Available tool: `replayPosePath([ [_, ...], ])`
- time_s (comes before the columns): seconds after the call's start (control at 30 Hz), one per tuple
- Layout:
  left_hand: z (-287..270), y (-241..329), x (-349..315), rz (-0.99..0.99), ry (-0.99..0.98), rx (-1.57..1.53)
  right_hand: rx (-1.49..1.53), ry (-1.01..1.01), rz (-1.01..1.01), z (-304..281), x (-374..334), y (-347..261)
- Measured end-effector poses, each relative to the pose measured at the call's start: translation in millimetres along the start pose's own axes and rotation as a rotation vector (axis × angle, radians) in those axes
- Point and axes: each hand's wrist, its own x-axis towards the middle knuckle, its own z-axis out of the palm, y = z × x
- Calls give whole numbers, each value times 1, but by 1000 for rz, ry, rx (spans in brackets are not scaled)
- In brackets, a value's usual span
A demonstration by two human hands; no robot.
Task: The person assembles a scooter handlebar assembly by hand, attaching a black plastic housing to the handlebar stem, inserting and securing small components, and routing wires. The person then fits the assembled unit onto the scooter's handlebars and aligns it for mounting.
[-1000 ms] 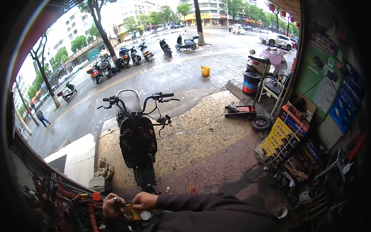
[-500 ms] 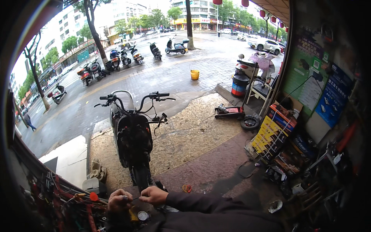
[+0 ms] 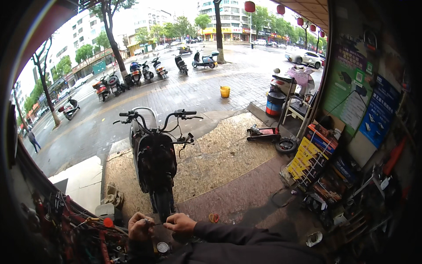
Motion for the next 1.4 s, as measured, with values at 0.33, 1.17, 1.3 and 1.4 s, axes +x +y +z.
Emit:
replayPosePath([
  [0.33,55,-21,3,-46,-54,81,153,19,24,-40,-31,15],
  [1.17,96,-28,0,112,4,306,160,102,-26,-65,-45,9],
  [1.3,93,-32,-1,130,50,337,177,99,-4,-62,-46,12],
  [1.4,95,-37,-2,149,87,263,179,99,17,-61,-48,15],
])
